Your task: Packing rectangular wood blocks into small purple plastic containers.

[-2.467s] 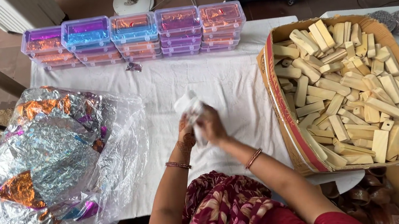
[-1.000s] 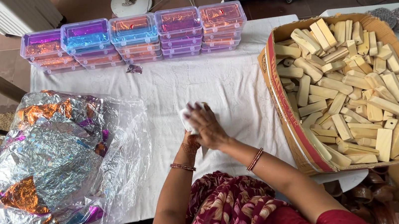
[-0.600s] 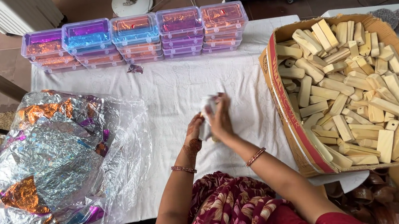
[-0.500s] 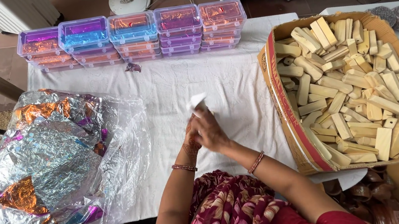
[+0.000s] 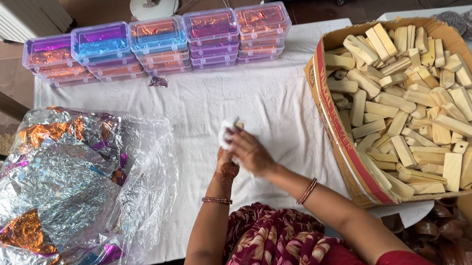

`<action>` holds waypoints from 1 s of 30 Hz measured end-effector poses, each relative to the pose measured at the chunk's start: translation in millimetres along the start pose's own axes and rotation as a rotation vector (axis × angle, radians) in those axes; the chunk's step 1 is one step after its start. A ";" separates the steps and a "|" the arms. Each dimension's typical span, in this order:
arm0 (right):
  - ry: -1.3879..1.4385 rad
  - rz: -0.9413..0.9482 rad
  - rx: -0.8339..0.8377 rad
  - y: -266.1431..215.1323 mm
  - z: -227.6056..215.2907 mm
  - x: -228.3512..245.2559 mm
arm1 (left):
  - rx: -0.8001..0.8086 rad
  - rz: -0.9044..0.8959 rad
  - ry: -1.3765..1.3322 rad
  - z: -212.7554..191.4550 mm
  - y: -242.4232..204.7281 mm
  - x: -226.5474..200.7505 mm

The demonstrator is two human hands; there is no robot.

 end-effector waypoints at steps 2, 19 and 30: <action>-0.211 0.026 -0.050 27.0 -41.4 21.3 | 0.125 -0.033 -0.251 -26.2 20.8 20.6; -0.425 0.136 0.009 26.2 -29.4 22.1 | 0.113 -0.043 -0.159 -48.2 39.8 29.2; 0.486 0.325 -0.125 -16.3 23.1 -63.4 | 0.199 0.170 0.307 -1.9 2.6 -1.0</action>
Point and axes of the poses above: each hand's wrist, its own y-axis towards the middle knuckle, its own z-axis out of the palm, x = y × z, the point moved 2 cm from there along y, towards the middle knuckle, and after that the axes turned 12 degrees about x, right-handed, at the moved point
